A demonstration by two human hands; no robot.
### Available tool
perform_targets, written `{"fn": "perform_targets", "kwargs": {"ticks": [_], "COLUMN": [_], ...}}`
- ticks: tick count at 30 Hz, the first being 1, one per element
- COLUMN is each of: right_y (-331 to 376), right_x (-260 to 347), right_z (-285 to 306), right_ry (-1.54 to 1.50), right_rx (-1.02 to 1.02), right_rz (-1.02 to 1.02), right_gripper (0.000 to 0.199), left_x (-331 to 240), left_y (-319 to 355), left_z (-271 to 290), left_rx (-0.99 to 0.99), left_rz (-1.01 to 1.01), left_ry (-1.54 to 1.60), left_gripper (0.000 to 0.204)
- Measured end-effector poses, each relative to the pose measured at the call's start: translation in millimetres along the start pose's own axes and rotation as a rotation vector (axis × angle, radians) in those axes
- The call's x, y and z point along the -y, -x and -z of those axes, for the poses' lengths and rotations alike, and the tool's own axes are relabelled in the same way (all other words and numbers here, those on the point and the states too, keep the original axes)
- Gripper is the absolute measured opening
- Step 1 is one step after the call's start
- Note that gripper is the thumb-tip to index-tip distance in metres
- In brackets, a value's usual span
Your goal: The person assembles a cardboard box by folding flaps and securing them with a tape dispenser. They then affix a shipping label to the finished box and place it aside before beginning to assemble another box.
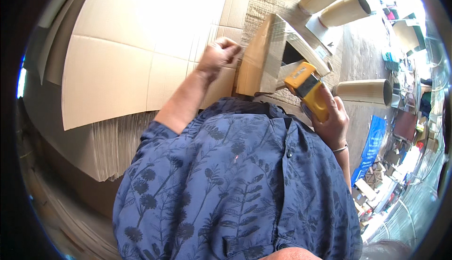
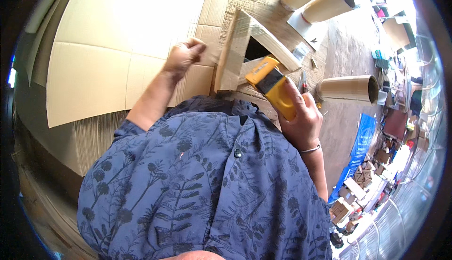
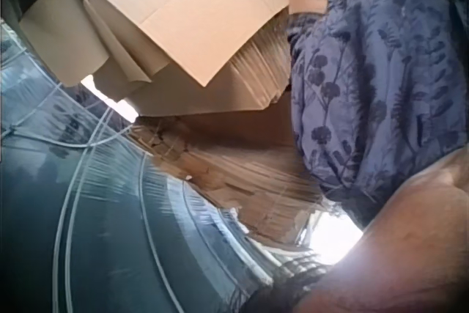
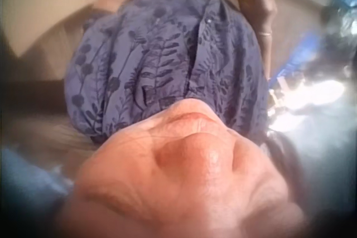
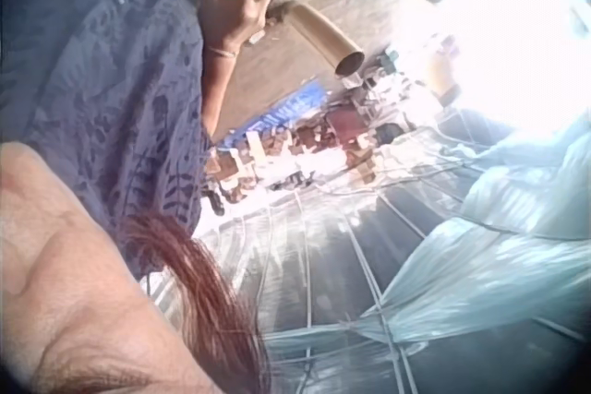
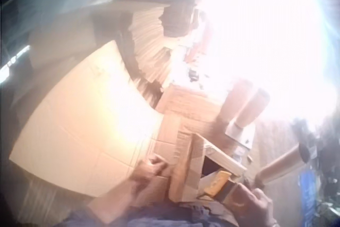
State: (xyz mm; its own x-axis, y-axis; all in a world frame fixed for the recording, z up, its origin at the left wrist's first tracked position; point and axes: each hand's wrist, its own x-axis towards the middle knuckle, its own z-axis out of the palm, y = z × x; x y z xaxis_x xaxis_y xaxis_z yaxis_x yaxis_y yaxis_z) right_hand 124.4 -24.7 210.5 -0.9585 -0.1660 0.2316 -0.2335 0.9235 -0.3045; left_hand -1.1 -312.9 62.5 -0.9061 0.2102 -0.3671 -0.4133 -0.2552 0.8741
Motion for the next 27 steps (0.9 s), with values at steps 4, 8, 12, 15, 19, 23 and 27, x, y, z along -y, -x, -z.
{"fn": "perform_targets", "kwargs": {"ticks": [4, 8, 12, 15, 19, 23, 27], "right_y": [2.6, 0.1, 1.2, -0.1, 0.7, -3.2, 1.3], "right_x": [-1.7, -2.9, -3.8, -2.0, -13.0, -30.3, -24.0], "right_z": [-3.7, -3.1, -2.2, -3.2, -10.5, -11.3, -5.2], "right_ry": [-0.008, -0.002, -0.02, -0.04, -0.039, -0.05, -0.102], "right_rx": [-0.016, -0.027, -0.021, 0.007, -0.046, -0.105, -0.089], "right_rz": [0.008, 0.062, 0.074, 0.053, 0.063, 0.057, -0.023], "right_gripper": [0.063, 0.064, 0.064, 0.065, 0.064, 0.061, 0.062], "left_x": [40.1, 41.9, 58.3, 82.6, 101.9, 70.2, -39.7], "left_y": [-11.8, -13.1, -22.3, -43.9, -67.4, -58.5, 23.1], "left_z": [-29.3, -34.1, -31.6, -51.9, -55.1, -68.2, -97.5], "left_rx": [0.05, 0.069, 0.021, -0.072, -0.141, -0.051, 0.454], "left_rz": [0.002, 0.132, 0.127, -0.227, -0.262, -0.598, -1.065], "left_ry": [0.167, 0.127, -0.08, -0.143, -0.408, -0.429, -0.857], "left_gripper": [0.02, 0.065, 0.106, 0.088, 0.078, 0.075, 0.071]}}
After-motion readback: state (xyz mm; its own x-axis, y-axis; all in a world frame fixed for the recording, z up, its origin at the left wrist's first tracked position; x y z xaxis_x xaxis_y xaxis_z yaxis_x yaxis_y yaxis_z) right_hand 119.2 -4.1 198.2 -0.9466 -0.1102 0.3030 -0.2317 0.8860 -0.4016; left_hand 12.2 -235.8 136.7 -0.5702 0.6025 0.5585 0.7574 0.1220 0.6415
